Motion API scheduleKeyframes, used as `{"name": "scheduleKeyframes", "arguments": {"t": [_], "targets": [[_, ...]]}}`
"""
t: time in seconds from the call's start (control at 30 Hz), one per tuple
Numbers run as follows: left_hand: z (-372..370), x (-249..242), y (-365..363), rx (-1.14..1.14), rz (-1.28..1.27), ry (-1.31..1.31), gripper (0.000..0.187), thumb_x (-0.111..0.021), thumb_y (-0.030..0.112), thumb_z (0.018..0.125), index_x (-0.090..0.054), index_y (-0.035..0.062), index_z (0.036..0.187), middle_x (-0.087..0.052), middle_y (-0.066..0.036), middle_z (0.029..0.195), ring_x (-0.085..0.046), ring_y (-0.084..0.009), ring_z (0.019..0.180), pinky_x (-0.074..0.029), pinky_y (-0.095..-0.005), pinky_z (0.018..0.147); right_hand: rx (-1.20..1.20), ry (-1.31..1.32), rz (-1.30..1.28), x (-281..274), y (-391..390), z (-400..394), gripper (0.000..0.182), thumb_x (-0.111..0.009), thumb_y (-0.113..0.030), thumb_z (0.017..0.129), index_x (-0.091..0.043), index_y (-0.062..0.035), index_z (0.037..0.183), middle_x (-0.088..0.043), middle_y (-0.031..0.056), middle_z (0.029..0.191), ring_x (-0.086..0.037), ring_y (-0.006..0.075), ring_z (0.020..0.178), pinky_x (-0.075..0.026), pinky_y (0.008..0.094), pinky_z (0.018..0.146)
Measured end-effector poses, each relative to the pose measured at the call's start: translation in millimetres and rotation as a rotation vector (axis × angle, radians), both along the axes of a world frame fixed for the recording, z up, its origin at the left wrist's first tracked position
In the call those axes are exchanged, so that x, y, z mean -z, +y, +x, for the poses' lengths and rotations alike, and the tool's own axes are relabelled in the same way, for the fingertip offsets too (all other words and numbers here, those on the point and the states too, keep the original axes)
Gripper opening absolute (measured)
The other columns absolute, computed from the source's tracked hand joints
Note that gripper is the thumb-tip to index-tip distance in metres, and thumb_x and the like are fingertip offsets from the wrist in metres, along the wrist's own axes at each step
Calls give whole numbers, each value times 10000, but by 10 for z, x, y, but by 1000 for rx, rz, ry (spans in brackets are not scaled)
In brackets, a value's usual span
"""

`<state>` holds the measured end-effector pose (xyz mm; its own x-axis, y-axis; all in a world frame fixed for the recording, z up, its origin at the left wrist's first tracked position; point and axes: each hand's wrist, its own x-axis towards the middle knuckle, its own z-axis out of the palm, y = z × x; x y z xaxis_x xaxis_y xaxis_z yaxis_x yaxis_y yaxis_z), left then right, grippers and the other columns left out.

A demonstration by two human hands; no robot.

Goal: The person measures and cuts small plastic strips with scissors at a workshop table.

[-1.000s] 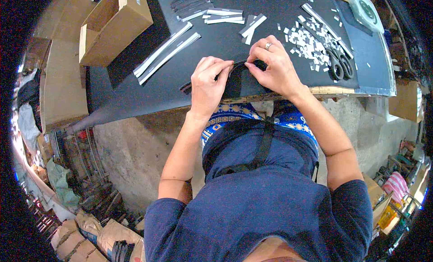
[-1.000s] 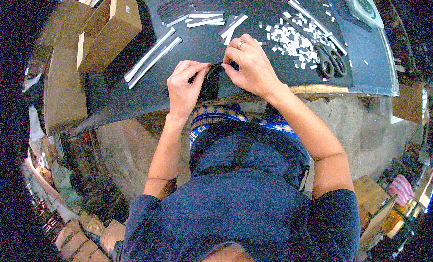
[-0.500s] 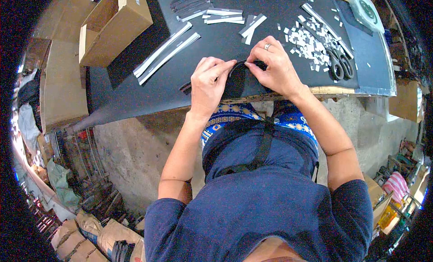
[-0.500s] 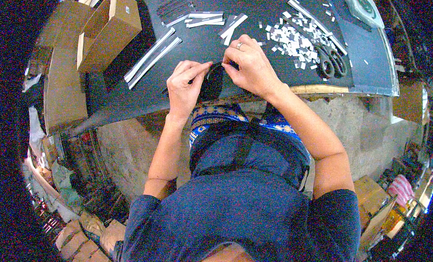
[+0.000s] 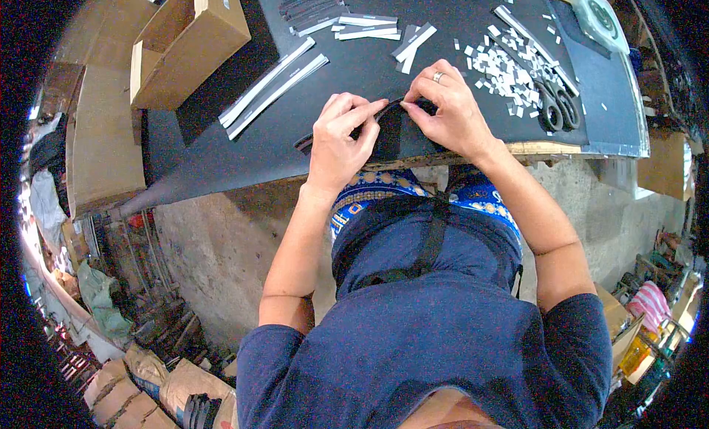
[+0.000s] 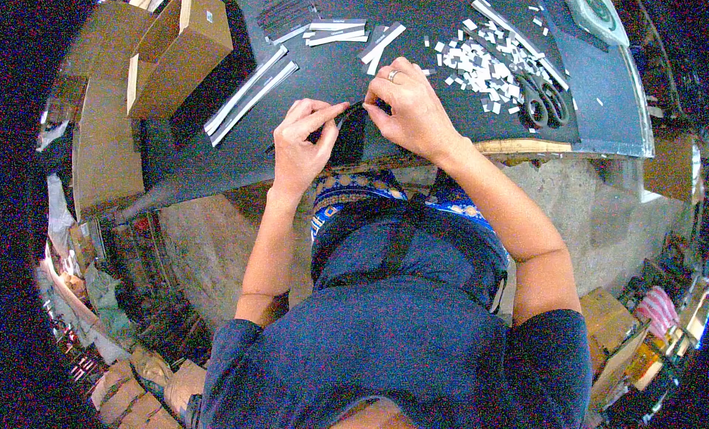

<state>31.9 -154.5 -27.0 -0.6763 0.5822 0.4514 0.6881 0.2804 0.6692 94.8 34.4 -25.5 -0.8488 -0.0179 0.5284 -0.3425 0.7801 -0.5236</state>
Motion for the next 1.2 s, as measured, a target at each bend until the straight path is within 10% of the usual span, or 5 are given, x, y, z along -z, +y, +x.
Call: {"name": "scheduleKeyframes", "arguments": {"t": [0.87,1.2], "targets": [[21,119,59,-73,38,126,162,-737,22,732,-743,61,889,-664,-73,785,-612,-204,722,-492,-298,651,-10,-21,16,7,23,-12,160,-732,-18,666,-604,-52,754,-604,66,810,-549,262,861,-427,367,775],[23,113,45,-60,11,155,166,-714,5,736,-740,62,890,-660,-78,788,-612,-213,731,-494,-302,651,-113,-21,12,61,4,-66,401,-718,-53,705,-617,-85,1092,-628,85,887,-546,299,984,-418,395,886]]}}
